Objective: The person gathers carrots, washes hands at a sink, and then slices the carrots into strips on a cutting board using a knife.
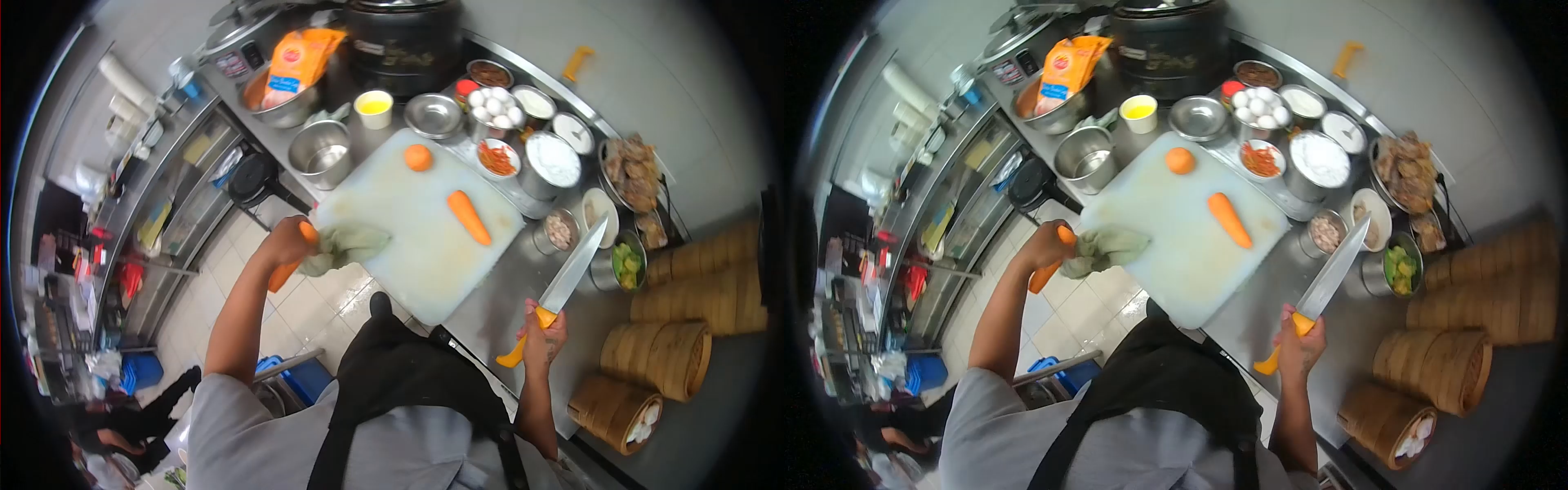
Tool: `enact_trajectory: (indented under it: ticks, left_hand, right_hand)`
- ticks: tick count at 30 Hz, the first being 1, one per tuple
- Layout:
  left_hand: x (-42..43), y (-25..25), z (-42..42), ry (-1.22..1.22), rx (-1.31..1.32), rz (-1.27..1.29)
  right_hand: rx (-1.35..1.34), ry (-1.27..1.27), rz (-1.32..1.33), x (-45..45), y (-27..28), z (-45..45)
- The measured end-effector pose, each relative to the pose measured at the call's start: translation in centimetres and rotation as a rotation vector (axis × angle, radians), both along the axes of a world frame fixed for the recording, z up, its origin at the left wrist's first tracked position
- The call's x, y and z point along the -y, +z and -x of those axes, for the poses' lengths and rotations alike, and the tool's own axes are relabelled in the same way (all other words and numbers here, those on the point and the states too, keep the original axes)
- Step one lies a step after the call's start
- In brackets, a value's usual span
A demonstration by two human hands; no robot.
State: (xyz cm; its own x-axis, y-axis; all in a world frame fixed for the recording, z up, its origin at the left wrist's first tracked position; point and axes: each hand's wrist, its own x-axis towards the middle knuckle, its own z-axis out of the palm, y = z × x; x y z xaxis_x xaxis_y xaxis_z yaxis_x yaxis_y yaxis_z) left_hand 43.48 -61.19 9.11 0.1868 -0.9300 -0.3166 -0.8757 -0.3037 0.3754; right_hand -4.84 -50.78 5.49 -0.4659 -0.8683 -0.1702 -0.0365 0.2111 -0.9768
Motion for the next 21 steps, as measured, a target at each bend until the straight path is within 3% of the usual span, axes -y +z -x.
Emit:
enact_trajectory:
  ticks: [3, 6, 7, 8, 10, 12, 13, 15, 16, 18, 21]
  left_hand:
    - [0.3, 6.2, 8.0, -0.123, -0.59, -0.128]
    - [1.0, 7.1, 16.6, -0.348, -0.864, -0.053]
    - [1.4, 5.8, 19.4, -0.473, -0.845, 0.038]
    - [0.8, 7.5, 23.0, -0.368, -0.957, -0.179]
    - [0.7, 4.8, 28.4, -0.452, -1.087, -0.188]
    - [0.2, 2.5, 32.7, -0.39, -1.269, -0.422]
    - [0.1, 0.7, 33.4, -0.397, -1.273, -0.428]
    - [0.1, -1.9, 34.2, -0.465, -0.94, -0.224]
    - [0.0, -1.2, 33.0, -0.529, -0.807, -0.14]
    - [0.7, -3.0, 29.3, -0.466, -0.786, -0.113]
    - [1.8, -5.8, 23.1, -0.467, -0.342, 0.068]
  right_hand:
    - [-0.004, -0.034, 0.002, -1.3, 0.6, 2.2]
    - [-0.003, -0.036, 0.043, -1.8, 1.3, 3.8]
    - [-0.011, -0.031, 0.063, -2.1, 1.5, 4.3]
    - [-0.011, -0.039, 0.068, -2.3, 1.7, 4.8]
    - [-0.063, -0.053, 0.096, -2.7, 2.1, 5.8]
    - [-0.077, -0.076, 0.104, -3.0, 2.5, 6.6]
    - [-0.086, -0.091, 0.11, -3.2, 2.7, 7.0]
    - [-0.08, -0.084, 0.097, -3.5, 2.2, 7.7]
    - [-0.067, -0.069, 0.086, -3.5, 1.8, 7.9]
    - [-0.063, -0.044, 0.046, -3.4, 0.7, 7.3]
    - [-0.032, 0.034, -0.036, -3.4, -1.1, 5.3]
